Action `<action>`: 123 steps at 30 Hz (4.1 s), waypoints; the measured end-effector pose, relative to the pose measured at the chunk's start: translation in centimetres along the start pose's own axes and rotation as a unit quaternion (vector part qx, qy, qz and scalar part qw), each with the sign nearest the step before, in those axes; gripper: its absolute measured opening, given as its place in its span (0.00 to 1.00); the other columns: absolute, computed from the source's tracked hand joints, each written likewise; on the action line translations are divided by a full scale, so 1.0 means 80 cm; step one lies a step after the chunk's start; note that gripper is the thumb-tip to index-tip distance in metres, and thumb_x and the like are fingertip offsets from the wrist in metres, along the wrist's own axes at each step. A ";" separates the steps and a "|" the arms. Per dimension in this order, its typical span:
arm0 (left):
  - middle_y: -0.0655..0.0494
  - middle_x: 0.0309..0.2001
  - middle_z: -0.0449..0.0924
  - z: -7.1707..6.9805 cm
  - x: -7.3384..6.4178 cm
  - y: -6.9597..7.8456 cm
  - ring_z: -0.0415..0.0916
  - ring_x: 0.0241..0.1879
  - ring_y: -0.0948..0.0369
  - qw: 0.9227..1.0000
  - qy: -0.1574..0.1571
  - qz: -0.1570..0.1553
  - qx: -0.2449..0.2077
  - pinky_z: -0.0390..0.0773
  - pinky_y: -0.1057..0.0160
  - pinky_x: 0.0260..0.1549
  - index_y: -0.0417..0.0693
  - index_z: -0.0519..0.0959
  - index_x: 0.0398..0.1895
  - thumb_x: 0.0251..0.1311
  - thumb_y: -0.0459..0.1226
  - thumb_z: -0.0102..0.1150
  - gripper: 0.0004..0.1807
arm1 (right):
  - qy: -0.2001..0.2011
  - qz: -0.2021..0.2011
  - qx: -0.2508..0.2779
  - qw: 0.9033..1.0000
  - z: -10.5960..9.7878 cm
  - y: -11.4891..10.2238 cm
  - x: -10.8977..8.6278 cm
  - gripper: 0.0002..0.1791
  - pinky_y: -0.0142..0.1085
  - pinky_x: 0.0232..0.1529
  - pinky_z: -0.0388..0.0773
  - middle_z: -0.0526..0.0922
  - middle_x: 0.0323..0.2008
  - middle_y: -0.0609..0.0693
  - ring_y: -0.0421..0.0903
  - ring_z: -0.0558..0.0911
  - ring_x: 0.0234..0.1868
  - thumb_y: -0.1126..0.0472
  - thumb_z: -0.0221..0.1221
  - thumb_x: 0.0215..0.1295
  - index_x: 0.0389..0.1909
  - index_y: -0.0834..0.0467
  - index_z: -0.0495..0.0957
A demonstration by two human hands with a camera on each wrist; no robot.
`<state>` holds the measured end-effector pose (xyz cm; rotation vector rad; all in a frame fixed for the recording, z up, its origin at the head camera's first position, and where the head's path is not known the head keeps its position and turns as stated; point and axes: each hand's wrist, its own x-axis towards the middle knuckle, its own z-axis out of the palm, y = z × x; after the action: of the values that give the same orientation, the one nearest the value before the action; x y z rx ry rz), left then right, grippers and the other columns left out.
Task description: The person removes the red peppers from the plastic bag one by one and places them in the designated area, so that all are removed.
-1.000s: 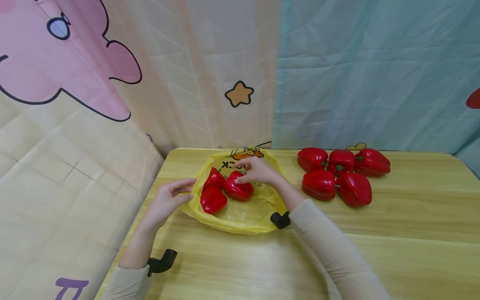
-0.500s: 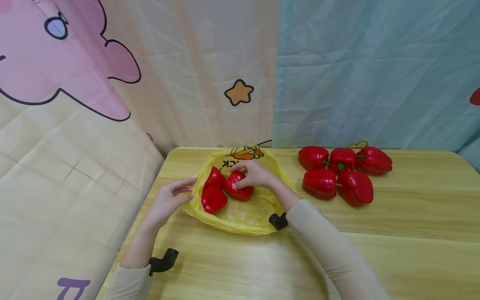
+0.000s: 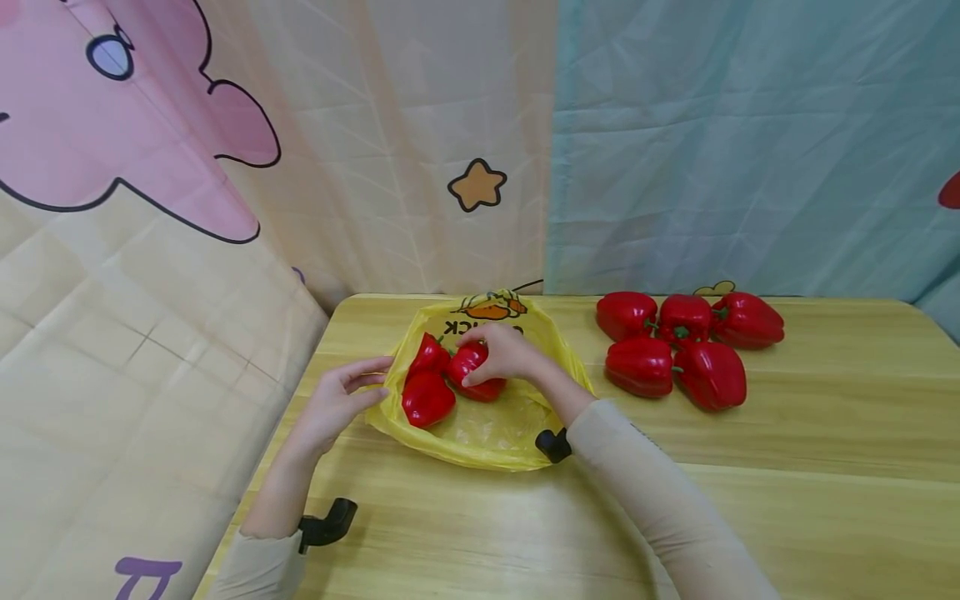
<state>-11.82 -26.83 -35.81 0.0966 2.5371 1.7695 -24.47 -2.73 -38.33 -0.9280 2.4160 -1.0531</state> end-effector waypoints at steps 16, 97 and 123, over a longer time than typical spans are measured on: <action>0.38 0.60 0.67 0.001 0.001 -0.001 0.68 0.53 0.47 1.000 -0.001 -0.014 0.003 0.76 0.73 0.41 0.30 0.69 0.59 0.58 0.24 0.55 0.24 | 0.002 -0.014 -0.020 1.000 0.003 0.002 0.002 0.32 0.35 0.43 0.78 0.76 0.50 0.53 0.49 0.73 0.50 0.61 0.73 0.43 0.53 0.59 0.76; 0.37 0.60 0.66 -0.003 -0.001 0.000 0.69 0.52 0.53 1.000 0.002 -0.008 0.007 0.76 0.73 0.41 0.30 0.68 0.60 0.59 0.24 0.55 0.24 | 0.072 -0.109 0.024 0.991 -0.080 -0.039 -0.057 0.32 0.39 0.40 0.80 0.76 0.52 0.54 0.50 0.74 0.50 0.60 0.70 0.46 0.56 0.59 0.74; 0.38 0.61 0.66 -0.004 -0.002 0.001 0.69 0.53 0.52 1.000 -0.002 -0.012 0.004 0.76 0.73 0.41 0.30 0.67 0.60 0.59 0.25 0.54 0.24 | 0.108 -0.071 0.035 0.991 -0.130 -0.034 -0.109 0.35 0.43 0.42 0.80 0.72 0.55 0.52 0.50 0.71 0.53 0.59 0.71 0.46 0.58 0.56 0.71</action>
<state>-11.67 -27.11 -35.61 0.0703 2.5319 1.7495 -22.55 7.29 -28.98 -1.0221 2.4956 -1.3430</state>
